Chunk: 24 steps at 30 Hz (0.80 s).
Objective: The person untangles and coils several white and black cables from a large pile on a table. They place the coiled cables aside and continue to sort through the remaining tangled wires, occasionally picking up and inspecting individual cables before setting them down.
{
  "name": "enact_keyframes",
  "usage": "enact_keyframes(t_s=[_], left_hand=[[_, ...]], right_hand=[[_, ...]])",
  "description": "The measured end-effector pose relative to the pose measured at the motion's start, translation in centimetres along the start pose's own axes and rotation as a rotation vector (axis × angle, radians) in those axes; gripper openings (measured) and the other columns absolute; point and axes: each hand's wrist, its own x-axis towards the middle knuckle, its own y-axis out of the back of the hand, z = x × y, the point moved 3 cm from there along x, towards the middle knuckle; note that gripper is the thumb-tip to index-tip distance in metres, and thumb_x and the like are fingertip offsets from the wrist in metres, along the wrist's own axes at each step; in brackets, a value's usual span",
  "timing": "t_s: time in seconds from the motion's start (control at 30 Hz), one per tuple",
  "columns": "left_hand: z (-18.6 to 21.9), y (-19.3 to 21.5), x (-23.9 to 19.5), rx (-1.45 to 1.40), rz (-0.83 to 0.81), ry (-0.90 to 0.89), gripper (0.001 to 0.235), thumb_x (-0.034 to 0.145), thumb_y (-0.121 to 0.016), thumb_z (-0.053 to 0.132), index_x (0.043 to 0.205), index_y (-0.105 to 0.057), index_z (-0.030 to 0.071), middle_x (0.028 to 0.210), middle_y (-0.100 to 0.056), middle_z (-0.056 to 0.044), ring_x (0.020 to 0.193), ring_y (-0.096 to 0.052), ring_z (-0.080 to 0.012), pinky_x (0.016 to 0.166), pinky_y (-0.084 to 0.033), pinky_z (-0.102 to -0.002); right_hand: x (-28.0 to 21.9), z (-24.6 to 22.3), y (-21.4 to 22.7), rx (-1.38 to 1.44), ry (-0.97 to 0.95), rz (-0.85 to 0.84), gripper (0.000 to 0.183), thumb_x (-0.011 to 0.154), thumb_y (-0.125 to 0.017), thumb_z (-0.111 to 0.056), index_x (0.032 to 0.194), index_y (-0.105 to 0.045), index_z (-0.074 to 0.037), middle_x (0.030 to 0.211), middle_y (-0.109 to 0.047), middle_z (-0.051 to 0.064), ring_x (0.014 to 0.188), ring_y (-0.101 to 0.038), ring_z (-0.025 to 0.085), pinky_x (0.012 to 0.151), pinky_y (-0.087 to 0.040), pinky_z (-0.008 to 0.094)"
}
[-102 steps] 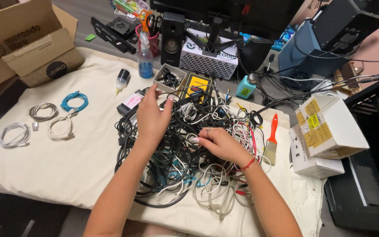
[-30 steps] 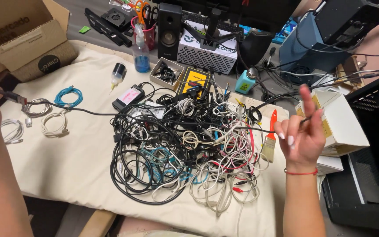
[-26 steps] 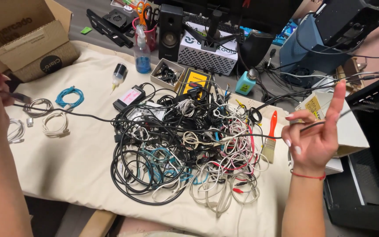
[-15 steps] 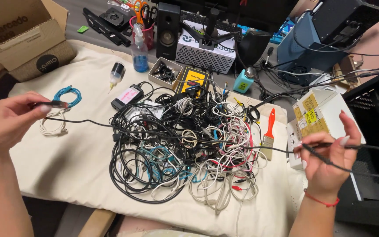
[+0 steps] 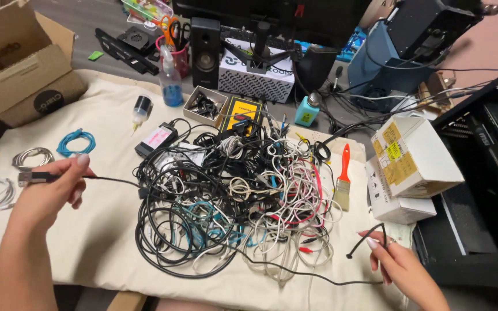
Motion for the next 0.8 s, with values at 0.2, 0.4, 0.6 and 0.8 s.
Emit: enact_keyframes(t_s=[0.2,0.4,0.6,0.8], left_hand=[[3.3,-3.0,-2.8,-0.645,-0.252,-0.318,0.014,0.106,-0.059,0.016,0.112,-0.068,0.006,0.104,-0.072,-0.018,0.092,-0.071,-0.0283,0.074,-0.06,-0.034],[8.4,-11.7,-6.3,-0.845,-0.773,-0.521,0.04,0.105,-0.059,0.018,0.129,-0.06,-0.014,0.139,-0.06,-0.037,0.104,-0.074,-0.0306,0.087,-0.06,-0.042],[14.6,-20.1,-8.0,-0.524,-0.864,-0.459,0.034,0.103,-0.054,0.011,0.136,-0.057,0.005,0.112,-0.075,-0.016,0.093,-0.076,-0.0184,0.092,-0.061,-0.033],[14.9,-24.4,-8.1,-0.552,-0.806,-0.342,0.041,0.101,-0.055,0.014,0.14,-0.059,0.001,0.102,-0.073,-0.011,0.095,-0.072,-0.0185,0.094,-0.059,-0.033]], right_hand=[[0.7,-0.2,-0.1,-0.402,-0.101,0.228,0.042,0.1,-0.042,-0.05,0.12,-0.063,-0.02,0.106,-0.082,0.013,0.107,-0.072,0.037,0.09,-0.05,0.039],[2.1,0.6,-1.5,-0.396,0.027,0.322,0.042,0.1,-0.048,-0.041,0.12,-0.07,-0.012,0.124,-0.074,0.008,0.117,-0.068,0.029,0.098,-0.049,0.038],[0.0,-6.8,-2.9,-0.152,0.292,0.464,0.038,0.097,-0.055,-0.035,0.128,-0.068,-0.017,0.123,-0.068,0.003,0.107,-0.064,0.019,0.078,-0.052,0.034],[-0.8,-17.0,-7.4,0.853,0.698,0.093,0.036,0.106,-0.045,-0.028,0.125,-0.054,0.001,0.095,-0.073,0.02,0.091,-0.073,0.029,0.096,-0.056,0.041]])
